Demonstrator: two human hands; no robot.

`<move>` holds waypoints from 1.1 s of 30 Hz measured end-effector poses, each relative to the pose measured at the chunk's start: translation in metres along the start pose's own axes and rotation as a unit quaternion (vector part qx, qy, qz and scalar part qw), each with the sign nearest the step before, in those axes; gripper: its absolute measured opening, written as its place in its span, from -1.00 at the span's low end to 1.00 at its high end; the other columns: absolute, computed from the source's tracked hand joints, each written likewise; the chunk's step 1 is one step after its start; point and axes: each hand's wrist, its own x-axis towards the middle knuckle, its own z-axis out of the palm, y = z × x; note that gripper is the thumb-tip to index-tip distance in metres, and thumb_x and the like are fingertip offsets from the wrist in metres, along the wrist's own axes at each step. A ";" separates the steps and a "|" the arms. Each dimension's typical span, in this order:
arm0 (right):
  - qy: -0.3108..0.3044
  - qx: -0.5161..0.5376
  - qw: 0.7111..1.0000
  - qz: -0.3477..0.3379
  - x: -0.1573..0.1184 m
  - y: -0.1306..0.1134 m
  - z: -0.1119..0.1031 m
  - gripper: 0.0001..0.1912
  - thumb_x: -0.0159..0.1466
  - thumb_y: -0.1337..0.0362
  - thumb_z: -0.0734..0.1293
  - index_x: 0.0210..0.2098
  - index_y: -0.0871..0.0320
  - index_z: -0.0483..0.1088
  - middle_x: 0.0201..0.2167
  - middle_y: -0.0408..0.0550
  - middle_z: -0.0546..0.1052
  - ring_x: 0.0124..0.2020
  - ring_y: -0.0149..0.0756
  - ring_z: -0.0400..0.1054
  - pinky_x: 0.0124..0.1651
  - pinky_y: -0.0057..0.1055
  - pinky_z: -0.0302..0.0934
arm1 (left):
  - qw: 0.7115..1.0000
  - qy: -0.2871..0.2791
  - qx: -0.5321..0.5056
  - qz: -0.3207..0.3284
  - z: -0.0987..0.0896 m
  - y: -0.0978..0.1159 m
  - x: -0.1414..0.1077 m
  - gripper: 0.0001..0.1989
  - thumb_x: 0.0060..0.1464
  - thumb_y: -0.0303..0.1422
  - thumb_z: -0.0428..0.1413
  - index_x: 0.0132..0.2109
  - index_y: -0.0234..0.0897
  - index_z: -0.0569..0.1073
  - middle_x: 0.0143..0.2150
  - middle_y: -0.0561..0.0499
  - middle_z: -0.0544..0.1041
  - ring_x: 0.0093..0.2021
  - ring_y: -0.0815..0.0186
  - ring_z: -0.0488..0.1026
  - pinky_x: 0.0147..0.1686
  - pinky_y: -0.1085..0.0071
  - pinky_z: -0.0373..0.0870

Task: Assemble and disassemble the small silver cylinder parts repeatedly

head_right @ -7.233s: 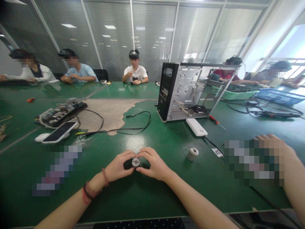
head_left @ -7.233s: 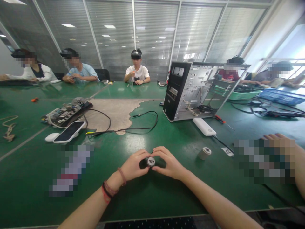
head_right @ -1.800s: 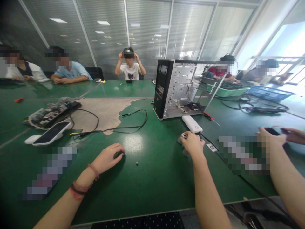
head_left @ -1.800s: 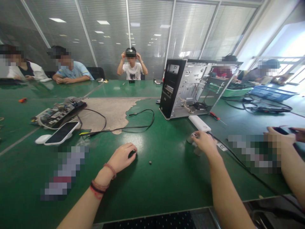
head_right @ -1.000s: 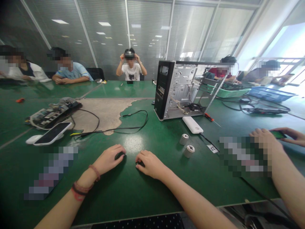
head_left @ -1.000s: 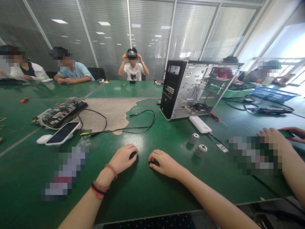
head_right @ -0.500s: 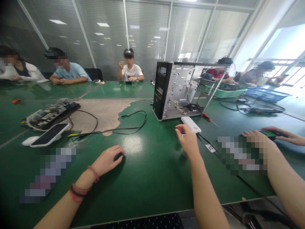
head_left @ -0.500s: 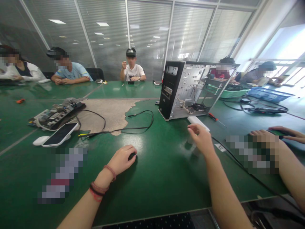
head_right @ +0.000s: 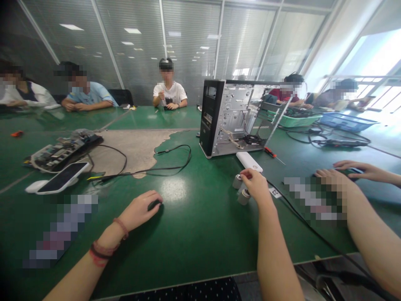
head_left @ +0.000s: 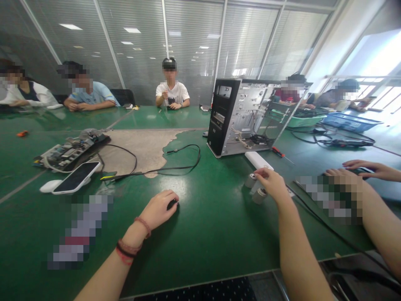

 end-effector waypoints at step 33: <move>-0.066 0.207 0.976 0.022 -0.079 0.029 0.007 -0.41 0.14 0.02 0.30 0.09 0.11 0.15 -0.14 0.05 0.46 -0.11 -0.12 0.40 0.01 -0.07 0.26 | 1.000 -0.009 0.002 0.007 0.000 0.001 -0.001 -0.85 0.12 -0.42 -0.05 -0.22 -0.26 0.41 -0.24 -0.02 0.45 -0.22 0.26 0.40 -0.17 0.37 0.32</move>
